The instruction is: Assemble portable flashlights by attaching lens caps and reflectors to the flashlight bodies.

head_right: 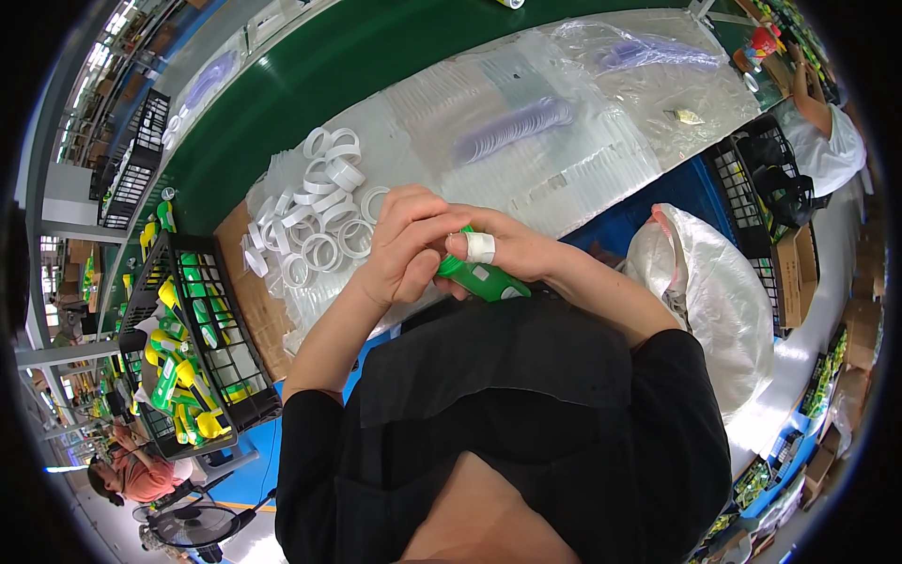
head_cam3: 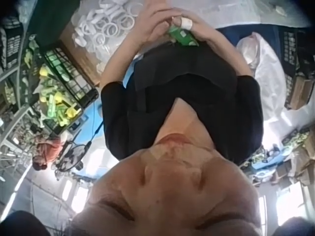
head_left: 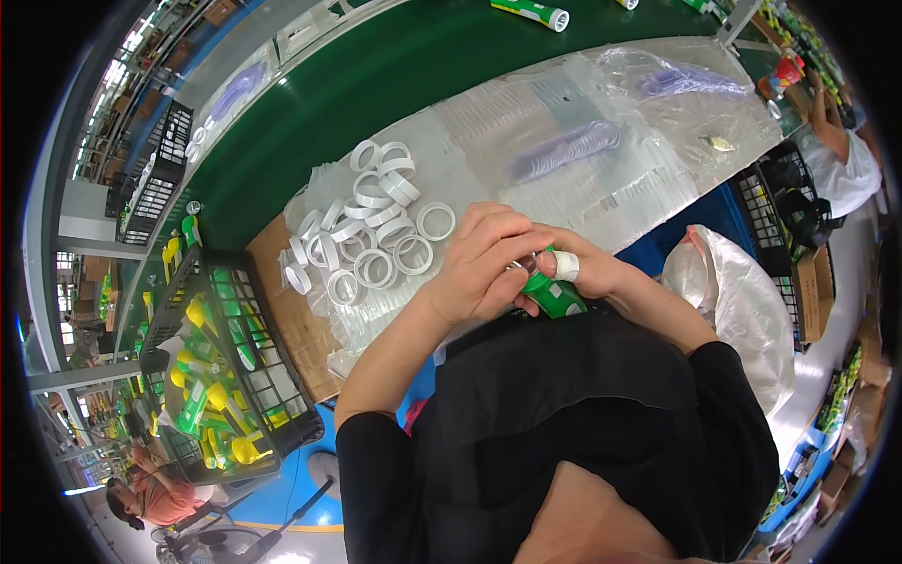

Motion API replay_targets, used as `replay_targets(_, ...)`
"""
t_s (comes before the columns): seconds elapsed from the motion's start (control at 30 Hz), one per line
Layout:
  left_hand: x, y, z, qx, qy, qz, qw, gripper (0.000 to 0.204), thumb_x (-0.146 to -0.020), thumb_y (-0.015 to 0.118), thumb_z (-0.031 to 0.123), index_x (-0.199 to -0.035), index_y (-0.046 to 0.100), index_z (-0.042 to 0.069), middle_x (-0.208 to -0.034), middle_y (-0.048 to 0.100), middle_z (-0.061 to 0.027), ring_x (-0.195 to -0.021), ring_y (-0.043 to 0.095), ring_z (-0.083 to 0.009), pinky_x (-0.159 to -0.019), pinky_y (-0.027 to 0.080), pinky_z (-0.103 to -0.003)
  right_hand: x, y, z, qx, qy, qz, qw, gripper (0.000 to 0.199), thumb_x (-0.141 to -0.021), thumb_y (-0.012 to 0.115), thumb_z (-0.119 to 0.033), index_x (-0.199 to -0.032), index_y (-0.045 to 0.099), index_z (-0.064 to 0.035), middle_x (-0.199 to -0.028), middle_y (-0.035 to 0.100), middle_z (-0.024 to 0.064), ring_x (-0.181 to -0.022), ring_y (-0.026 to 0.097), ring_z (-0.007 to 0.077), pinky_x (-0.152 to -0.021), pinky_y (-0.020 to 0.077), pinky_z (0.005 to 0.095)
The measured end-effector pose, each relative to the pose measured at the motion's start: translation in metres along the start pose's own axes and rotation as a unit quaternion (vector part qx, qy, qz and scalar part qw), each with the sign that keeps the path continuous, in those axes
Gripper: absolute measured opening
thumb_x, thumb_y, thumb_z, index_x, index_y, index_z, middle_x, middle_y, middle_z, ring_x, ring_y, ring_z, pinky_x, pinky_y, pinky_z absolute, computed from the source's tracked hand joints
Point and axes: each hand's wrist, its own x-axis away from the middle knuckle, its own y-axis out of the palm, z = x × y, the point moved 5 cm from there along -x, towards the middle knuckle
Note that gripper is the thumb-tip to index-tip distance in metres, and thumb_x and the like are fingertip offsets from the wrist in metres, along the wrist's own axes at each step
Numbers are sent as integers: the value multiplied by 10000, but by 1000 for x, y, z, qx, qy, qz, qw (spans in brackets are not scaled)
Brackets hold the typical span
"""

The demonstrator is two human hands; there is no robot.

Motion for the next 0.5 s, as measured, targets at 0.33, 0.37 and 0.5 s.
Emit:
replay_targets(0.33, -7, -6, 9, 59, -97, 79, 990, 381, -856, 584, 134, -1214, 585, 4, -1202, 562, -143, -1077, 524, -295, -881, 440, -383, -4, -4, -17, 162, -167, 104, 967, 671, -875, 689, -477, -1315, 447, -32, -1014, 595, 92, -826, 625, 164, -700, 506, 279)
replay_targets(0.37, -6, -9, 7, 112, -178, 133, 968, 434, -883, 583, 137, -1296, 539, 9, -1259, 545, -153, -1111, 515, -281, -909, 432, -374, -4, -6, -16, 105, -86, 60, 989, 692, -845, 727, -475, -1307, 453, -39, -1071, 564, 66, -952, 581, 149, -787, 477, 280)
replay_targets(0.5, -12, -4, 1, 367, -312, 132, 867, 587, -933, 637, 204, -1447, 401, 48, -1286, 511, -115, -1114, 505, -177, -938, 434, -314, -15, -6, -34, 207, -196, 61, 957, 519, -861, 739, -232, -1285, 496, -55, -1104, 552, 56, -982, 551, 140, -852, 459, 291)
